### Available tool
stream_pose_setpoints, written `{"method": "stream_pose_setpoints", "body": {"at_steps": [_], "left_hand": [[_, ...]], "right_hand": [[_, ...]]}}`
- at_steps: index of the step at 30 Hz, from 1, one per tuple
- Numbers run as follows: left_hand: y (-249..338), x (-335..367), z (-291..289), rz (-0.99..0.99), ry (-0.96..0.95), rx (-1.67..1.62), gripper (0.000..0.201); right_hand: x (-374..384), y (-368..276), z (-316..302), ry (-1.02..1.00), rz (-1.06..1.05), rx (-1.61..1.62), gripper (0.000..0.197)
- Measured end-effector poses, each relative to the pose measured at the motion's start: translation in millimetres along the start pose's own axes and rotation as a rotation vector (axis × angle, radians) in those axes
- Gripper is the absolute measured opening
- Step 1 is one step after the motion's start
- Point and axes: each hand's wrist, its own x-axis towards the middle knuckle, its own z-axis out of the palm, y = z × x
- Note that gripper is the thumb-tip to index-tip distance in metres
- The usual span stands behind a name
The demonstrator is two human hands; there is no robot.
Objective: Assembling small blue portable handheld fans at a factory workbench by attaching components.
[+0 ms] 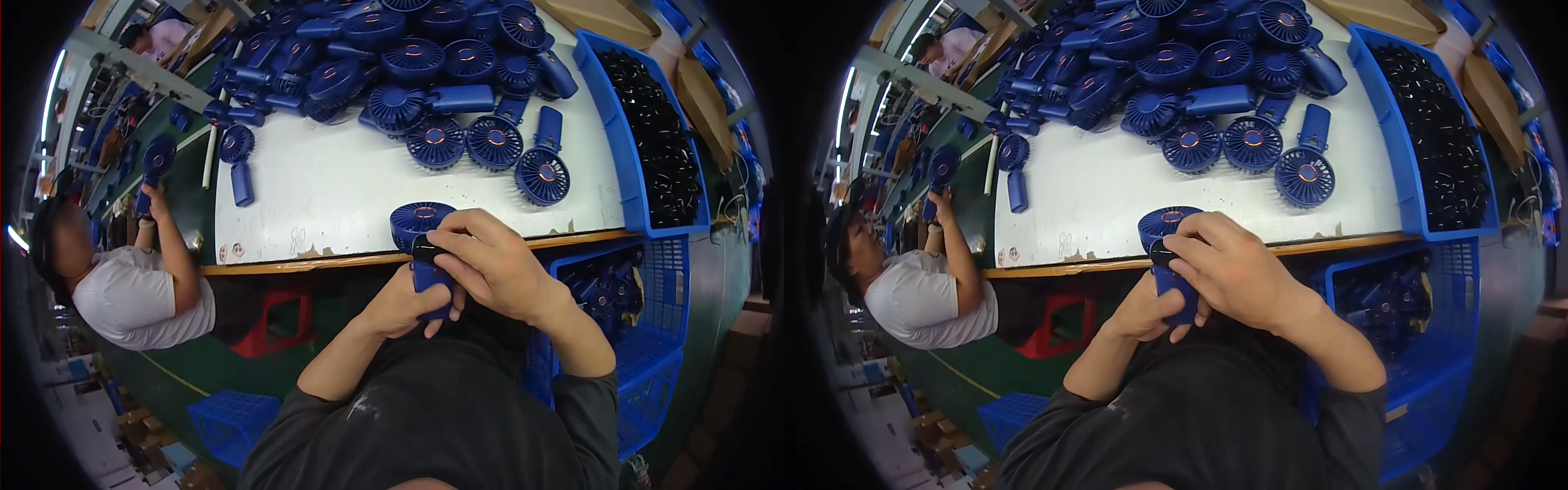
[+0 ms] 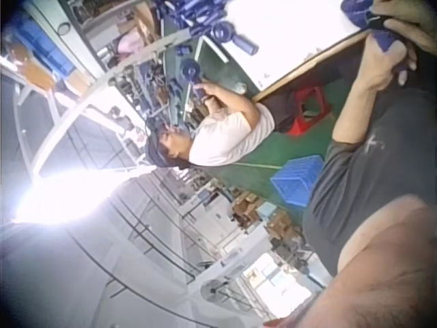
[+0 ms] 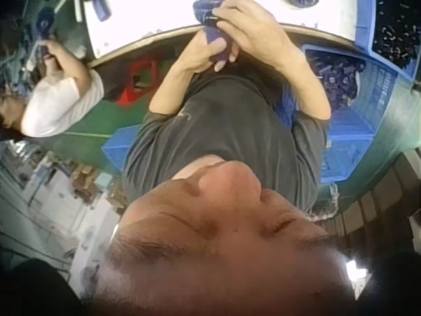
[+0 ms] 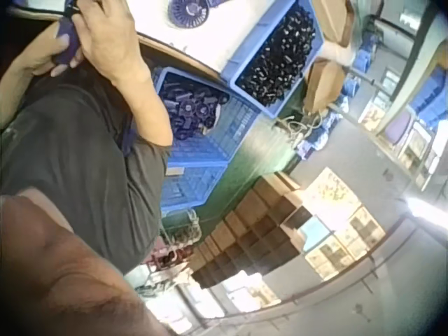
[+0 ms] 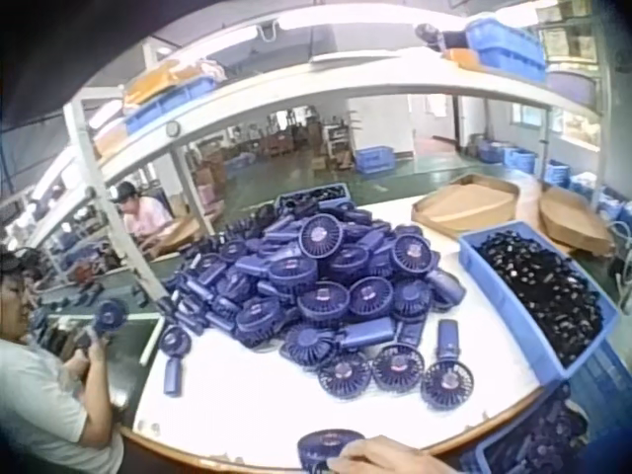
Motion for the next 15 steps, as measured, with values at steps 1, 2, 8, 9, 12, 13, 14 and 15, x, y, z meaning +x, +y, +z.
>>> {"method": "stream_pose_setpoints", "body": {"at_steps": [1, 2, 8, 9, 12, 13, 14, 15], "left_hand": [[-1.9, -0.6, -5.0, 0.061, -0.011, 0.049, 0.054], [-3.6, -1.2, -5.9, 0.067, -0.001, 0.047, 0.054], [-9.3, 10.8, 2.2, 0.173, 0.324, -0.118, 0.057], [-14.2, 9.9, -0.9, 0.170, 0.359, -0.121, 0.055], [-12.5, 13.6, 1.3, 0.181, 0.334, 0.403, 0.045], [-4.6, 16.3, 13.5, 0.290, 0.305, 0.726, 0.046], [-1.7, 19.3, 13.5, 0.326, 0.216, 0.859, 0.055], [7.9, 20.4, 13.9, 0.288, 0.145, 1.098, 0.073]], "right_hand": [[3.9, 0.8, -1.4, -0.049, -0.014, -0.060, 0.034], [5.5, 0.7, 0.7, -0.057, -0.020, -0.053, 0.034], [-6.0, -15.9, 23.3, -0.047, 0.108, -0.236, 0.049], [-10.6, -16.6, 29.1, -0.062, 0.102, -0.299, 0.060], [-29.7, -11.7, 58.4, 0.126, 0.094, -0.345, 0.074], [-42.9, -0.5, 72.9, 0.264, 0.096, -0.415, 0.071], [-52.6, -0.6, 73.5, 0.340, 0.054, -0.403, 0.064], [-55.8, -2.8, 68.1, 0.288, 0.191, -0.077, 0.061]]}}
